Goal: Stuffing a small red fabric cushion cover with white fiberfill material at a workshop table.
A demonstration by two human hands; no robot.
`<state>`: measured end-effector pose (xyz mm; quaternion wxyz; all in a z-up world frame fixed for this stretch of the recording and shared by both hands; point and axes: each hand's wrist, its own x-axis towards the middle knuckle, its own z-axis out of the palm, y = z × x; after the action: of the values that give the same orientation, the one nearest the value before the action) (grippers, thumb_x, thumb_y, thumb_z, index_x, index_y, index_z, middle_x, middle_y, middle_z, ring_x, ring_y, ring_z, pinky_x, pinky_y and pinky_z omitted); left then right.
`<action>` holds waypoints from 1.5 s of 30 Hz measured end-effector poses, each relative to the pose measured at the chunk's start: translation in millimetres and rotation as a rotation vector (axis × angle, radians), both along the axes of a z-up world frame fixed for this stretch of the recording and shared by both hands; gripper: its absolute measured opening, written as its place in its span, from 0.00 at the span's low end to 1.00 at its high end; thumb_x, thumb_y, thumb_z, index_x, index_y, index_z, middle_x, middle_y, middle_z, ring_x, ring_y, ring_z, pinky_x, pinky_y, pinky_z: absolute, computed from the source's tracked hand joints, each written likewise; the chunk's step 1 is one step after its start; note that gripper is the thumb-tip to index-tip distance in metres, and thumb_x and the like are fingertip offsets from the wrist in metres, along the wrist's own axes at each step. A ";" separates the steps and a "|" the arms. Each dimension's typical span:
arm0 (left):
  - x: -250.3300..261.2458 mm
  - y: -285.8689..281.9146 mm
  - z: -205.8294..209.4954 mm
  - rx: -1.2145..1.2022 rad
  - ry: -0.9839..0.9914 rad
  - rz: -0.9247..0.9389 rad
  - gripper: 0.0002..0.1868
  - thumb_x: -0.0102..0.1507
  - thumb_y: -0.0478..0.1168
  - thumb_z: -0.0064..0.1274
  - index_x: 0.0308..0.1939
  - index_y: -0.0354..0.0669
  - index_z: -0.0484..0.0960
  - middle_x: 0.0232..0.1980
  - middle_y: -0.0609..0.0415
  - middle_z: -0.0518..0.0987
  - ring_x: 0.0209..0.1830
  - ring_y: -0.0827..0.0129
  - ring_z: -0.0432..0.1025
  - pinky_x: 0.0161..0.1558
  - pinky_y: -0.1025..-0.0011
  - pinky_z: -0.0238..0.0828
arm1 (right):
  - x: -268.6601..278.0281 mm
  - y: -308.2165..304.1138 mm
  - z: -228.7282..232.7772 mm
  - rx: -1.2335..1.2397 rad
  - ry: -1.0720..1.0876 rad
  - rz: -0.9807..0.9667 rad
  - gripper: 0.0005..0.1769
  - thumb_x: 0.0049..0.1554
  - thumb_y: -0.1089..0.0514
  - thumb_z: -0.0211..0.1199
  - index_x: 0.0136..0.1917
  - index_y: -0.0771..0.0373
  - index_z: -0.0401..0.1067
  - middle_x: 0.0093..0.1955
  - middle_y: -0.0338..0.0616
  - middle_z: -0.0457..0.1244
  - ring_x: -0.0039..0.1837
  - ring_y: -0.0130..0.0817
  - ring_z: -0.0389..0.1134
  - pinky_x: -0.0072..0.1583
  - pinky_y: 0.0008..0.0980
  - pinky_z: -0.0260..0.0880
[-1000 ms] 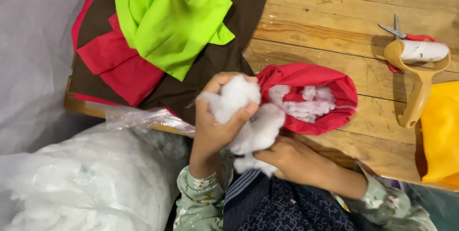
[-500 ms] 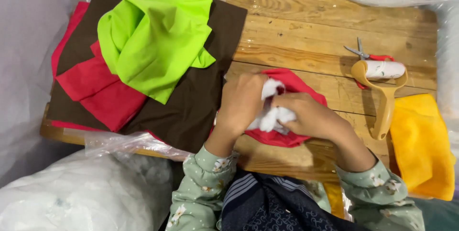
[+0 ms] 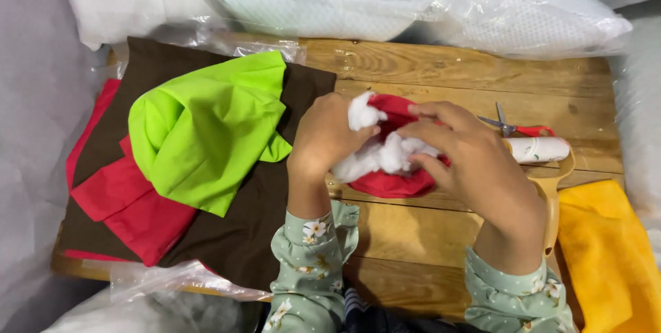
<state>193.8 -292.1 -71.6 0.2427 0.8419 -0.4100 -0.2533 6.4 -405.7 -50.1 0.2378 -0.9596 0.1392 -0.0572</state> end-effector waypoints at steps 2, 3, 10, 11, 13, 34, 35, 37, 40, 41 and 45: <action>-1.7 -1.6 5.1 -0.052 0.069 0.007 0.19 0.54 0.42 0.65 0.43 0.29 0.87 0.41 0.34 0.84 0.46 0.38 0.80 0.44 0.50 0.79 | -5.8 1.0 -5.9 -0.077 -0.049 0.006 0.07 0.53 0.58 0.69 0.48 0.52 0.78 0.56 0.39 0.68 0.55 0.45 0.72 0.54 0.43 0.74; 0.3 -1.2 0.1 -0.043 0.074 0.003 0.19 0.54 0.42 0.65 0.43 0.29 0.87 0.41 0.34 0.84 0.46 0.38 0.80 0.44 0.50 0.79 | -0.4 2.4 -19.8 -0.069 -0.044 0.002 0.07 0.53 0.58 0.69 0.48 0.52 0.78 0.56 0.39 0.68 0.55 0.45 0.72 0.54 0.43 0.74; 19.0 10.4 -10.5 -0.417 0.080 -0.056 0.26 0.55 0.46 0.65 0.51 0.32 0.83 0.56 0.34 0.74 0.56 0.34 0.74 0.54 0.50 0.74 | 51.0 -9.8 -90.5 0.017 0.314 0.069 0.13 0.51 0.62 0.66 0.51 0.57 0.79 0.53 0.49 0.66 0.57 0.51 0.72 0.57 0.45 0.75; 21.9 15.7 -11.0 -0.599 0.066 -0.086 0.23 0.57 0.45 0.66 0.51 0.35 0.83 0.53 0.39 0.75 0.53 0.39 0.76 0.52 0.54 0.74 | 52.8 -9.3 -77.1 0.074 0.347 0.078 0.14 0.52 0.62 0.65 0.54 0.58 0.79 0.55 0.53 0.67 0.58 0.56 0.72 0.59 0.48 0.74; 18.2 20.0 -7.3 -0.692 0.129 -0.035 0.22 0.58 0.44 0.67 0.52 0.37 0.82 0.52 0.41 0.76 0.52 0.47 0.76 0.52 0.57 0.73 | 33.1 -10.5 -49.3 0.132 0.147 0.083 0.13 0.54 0.62 0.64 0.54 0.60 0.79 0.52 0.55 0.68 0.57 0.59 0.72 0.57 0.50 0.74; -20.1 6.7 16.2 -0.812 0.077 -0.220 0.49 0.41 0.58 0.76 0.62 0.46 0.73 0.72 0.44 0.67 0.76 0.53 0.66 0.77 0.54 0.65 | 7.9 -19.5 -28.5 0.245 -0.412 -0.082 0.13 0.47 0.72 0.55 0.45 0.63 0.70 0.37 0.37 0.60 0.40 0.31 0.57 0.45 0.30 0.56; -23.9 4.4 17.4 -0.717 0.074 -0.275 0.44 0.45 0.57 0.75 0.60 0.45 0.73 0.70 0.45 0.72 0.72 0.56 0.69 0.75 0.59 0.62 | 5.2 -18.5 -31.7 0.224 -0.418 -0.144 0.15 0.42 0.71 0.54 0.44 0.60 0.67 0.33 0.34 0.54 0.36 0.29 0.50 0.42 0.29 0.51; -20.8 3.3 11.3 -0.725 0.078 -0.287 0.32 0.52 0.50 0.68 0.56 0.45 0.75 0.60 0.51 0.77 0.60 0.60 0.74 0.63 0.65 0.66 | 5.3 -15.9 -32.3 0.310 -0.456 -0.184 0.12 0.49 0.69 0.63 0.47 0.63 0.70 0.38 0.36 0.61 0.39 0.25 0.56 0.43 0.25 0.56; -12.3 13.0 4.7 -0.750 0.053 -0.247 0.22 0.55 0.41 0.63 0.52 0.43 0.77 0.49 0.55 0.82 0.46 0.64 0.79 0.51 0.70 0.71 | 5.1 -13.2 -15.7 0.398 -0.479 -0.171 0.11 0.55 0.69 0.71 0.52 0.64 0.75 0.47 0.41 0.69 0.46 0.24 0.67 0.48 0.21 0.65; -8.8 17.6 3.2 -0.771 0.023 -0.202 0.24 0.53 0.39 0.65 0.51 0.41 0.78 0.48 0.54 0.82 0.45 0.64 0.78 0.50 0.70 0.72 | 4.7 -12.8 -7.1 0.394 -0.469 -0.123 0.12 0.55 0.71 0.70 0.53 0.64 0.77 0.50 0.44 0.71 0.51 0.28 0.71 0.51 0.23 0.68; -4.5 36.7 21.2 -0.763 0.144 -0.149 0.20 0.53 0.39 0.64 0.48 0.43 0.79 0.40 0.62 0.77 0.34 0.77 0.68 0.38 0.76 0.64 | -0.2 -18.0 -7.8 0.312 -0.525 -0.064 0.13 0.56 0.75 0.62 0.49 0.62 0.79 0.46 0.43 0.70 0.45 0.29 0.68 0.43 0.24 0.58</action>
<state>189.3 -255.4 -50.5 0.5474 0.6391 -0.5166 -0.1581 6.2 -423.7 -57.9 0.4082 -0.8591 0.1104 -0.2885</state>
